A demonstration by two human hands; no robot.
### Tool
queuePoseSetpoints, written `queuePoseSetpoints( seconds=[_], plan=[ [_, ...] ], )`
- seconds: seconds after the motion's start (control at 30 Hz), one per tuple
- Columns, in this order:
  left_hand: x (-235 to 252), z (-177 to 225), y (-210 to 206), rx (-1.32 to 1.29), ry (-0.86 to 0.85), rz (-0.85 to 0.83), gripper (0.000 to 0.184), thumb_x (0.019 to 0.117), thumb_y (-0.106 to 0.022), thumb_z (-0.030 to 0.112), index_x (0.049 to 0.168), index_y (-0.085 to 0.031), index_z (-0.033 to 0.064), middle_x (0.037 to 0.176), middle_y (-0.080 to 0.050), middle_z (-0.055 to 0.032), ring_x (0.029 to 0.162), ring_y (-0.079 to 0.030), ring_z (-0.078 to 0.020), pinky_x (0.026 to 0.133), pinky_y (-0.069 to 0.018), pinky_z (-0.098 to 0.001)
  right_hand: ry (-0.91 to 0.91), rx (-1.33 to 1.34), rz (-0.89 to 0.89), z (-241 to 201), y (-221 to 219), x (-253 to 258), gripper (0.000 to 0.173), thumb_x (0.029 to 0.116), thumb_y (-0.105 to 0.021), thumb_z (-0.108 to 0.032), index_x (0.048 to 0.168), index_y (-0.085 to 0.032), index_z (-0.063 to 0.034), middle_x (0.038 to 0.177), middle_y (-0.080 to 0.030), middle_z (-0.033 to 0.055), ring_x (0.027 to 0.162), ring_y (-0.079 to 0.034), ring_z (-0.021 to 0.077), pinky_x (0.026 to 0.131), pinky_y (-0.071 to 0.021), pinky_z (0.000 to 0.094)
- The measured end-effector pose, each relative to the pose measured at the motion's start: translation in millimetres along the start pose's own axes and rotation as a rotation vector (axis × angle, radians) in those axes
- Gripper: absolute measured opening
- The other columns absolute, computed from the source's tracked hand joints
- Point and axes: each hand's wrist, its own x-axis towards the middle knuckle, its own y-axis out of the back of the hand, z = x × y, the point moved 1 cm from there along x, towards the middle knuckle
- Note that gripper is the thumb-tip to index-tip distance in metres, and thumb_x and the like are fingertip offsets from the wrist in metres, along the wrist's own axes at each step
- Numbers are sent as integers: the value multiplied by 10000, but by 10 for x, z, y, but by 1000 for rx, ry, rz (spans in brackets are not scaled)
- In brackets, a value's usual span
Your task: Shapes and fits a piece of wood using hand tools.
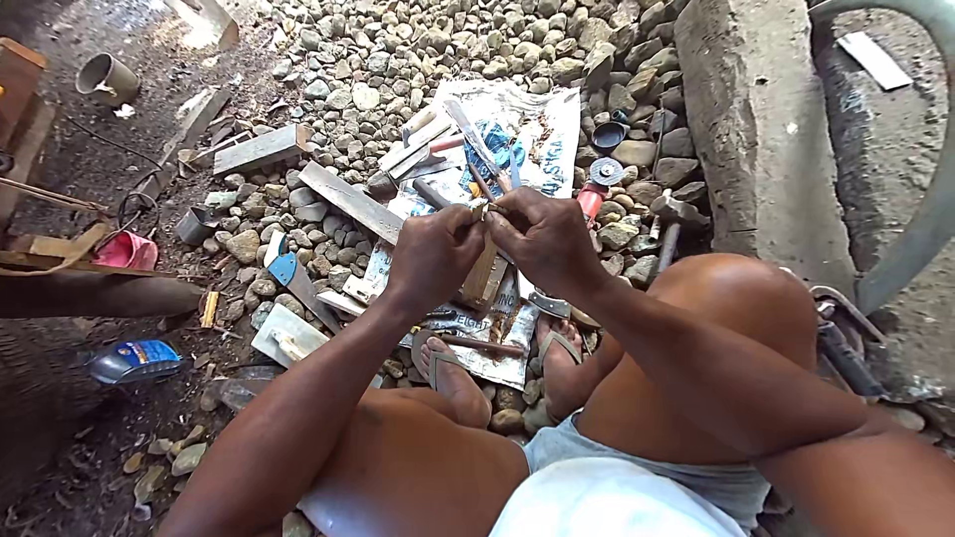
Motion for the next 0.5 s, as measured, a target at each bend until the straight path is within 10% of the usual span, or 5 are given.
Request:
queuePoseSetpoints(
  seconds=[0.3,0.5],
  plan=[
    [78,-203,275,-531,300,78,204,1084,-462,170,1154,-570,11,894,-715,-96,718,-749,-229,663,-676,-427,-372,747,-178,243,125,174,201,1074,-535,-95,1196,-648,19,950,-729,111,773,-739,188,741,-657,358],
    [-22,-291,173,-706,270,-124,126,1012,-545,84,1091,-638,50,888,-675,-45,556,-515,-73,478,-417,-208,-395,836,-241,265,76,157,226,1060,-550,-59,1250,-638,28,993,-726,133,797,-741,201,751,-659,370]
  ],
)
